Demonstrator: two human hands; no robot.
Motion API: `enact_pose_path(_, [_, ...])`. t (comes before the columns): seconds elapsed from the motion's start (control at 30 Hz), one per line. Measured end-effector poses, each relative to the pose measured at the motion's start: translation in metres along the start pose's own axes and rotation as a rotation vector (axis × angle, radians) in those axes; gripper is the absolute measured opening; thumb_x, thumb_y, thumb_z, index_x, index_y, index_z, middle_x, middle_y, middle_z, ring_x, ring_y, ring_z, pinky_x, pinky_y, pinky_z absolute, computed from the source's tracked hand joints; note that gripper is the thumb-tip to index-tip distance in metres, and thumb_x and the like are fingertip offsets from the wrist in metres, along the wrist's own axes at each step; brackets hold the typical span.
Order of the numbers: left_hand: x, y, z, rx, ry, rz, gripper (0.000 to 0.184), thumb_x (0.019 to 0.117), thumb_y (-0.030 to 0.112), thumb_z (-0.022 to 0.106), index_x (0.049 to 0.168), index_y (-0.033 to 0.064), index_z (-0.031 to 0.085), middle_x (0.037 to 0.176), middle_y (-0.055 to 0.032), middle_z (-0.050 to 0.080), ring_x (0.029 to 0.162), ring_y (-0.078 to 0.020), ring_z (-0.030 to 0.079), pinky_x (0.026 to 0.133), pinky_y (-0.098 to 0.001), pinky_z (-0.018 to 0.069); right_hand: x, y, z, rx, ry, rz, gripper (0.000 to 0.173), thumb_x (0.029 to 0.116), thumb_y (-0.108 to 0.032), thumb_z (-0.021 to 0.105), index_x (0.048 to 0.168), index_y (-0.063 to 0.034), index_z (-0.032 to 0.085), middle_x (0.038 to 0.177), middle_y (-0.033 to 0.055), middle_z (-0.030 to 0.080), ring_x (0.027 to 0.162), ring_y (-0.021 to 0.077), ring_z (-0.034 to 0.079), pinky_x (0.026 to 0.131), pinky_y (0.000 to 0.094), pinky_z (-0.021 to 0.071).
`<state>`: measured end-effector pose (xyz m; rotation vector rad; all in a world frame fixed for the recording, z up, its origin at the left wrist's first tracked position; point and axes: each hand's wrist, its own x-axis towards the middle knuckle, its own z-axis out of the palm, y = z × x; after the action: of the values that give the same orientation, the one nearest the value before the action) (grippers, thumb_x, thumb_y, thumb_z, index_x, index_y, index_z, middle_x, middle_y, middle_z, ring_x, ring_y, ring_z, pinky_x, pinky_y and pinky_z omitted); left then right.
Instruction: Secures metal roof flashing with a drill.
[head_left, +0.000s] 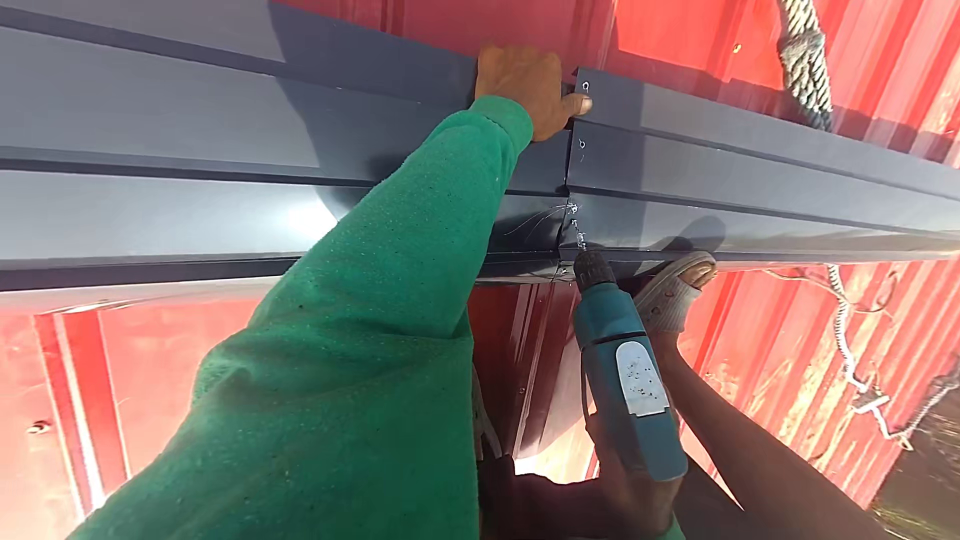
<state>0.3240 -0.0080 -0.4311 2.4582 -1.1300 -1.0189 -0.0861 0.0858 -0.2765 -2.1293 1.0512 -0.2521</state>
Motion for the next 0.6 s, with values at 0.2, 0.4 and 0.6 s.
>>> enact_pose_path(0.2, [0.002, 0.0, 0.0, 0.018, 0.004, -0.011, 0.082, 0.095, 0.078, 0.038, 0.119, 0.0043, 0.067, 0.117, -0.0239, 0.069, 0.117, -0.0431, 0.064, 0.096, -0.07, 0.0432, -0.005, 0.005, 0.017, 0.001, 0.062, 0.004, 0.076, 0.0864, -0.033, 0.08, 0.145, 0.0014, 0.046, 0.12, 0.0065, 0.071, 0.105, 0.0087, 0.071, 0.092, 0.0307, 0.0621])
enact_pose_path(0.4, [0.002, 0.001, 0.0, 0.016, 0.004, -0.01, 0.081, 0.0959, 0.076, 0.039, 0.117, 0.0039, 0.068, 0.116, -0.0238, 0.069, 0.116, -0.0435, 0.064, 0.096, -0.0694, 0.0435, 0.004, -0.005, 0.018, -0.048, 0.06, -0.044, 0.076, 0.0874, -0.032, 0.077, 0.149, -0.0028, 0.043, 0.126, 0.0053, 0.067, 0.111, 0.0051, 0.067, 0.099, 0.0265, 0.0571])
enact_pose_path(0.6, [0.003, 0.001, -0.001, 0.027, -0.007, -0.013, 0.082, 0.0959, 0.077, 0.036, 0.121, 0.0054, 0.066, 0.117, -0.0233, 0.069, 0.117, -0.0427, 0.064, 0.095, -0.0696, 0.0433, -0.006, 0.008, 0.019, -0.008, 0.093, 0.006, 0.079, 0.0846, -0.032, 0.08, 0.148, -0.0019, 0.045, 0.125, 0.0063, 0.069, 0.108, 0.0085, 0.07, 0.095, 0.0302, 0.061])
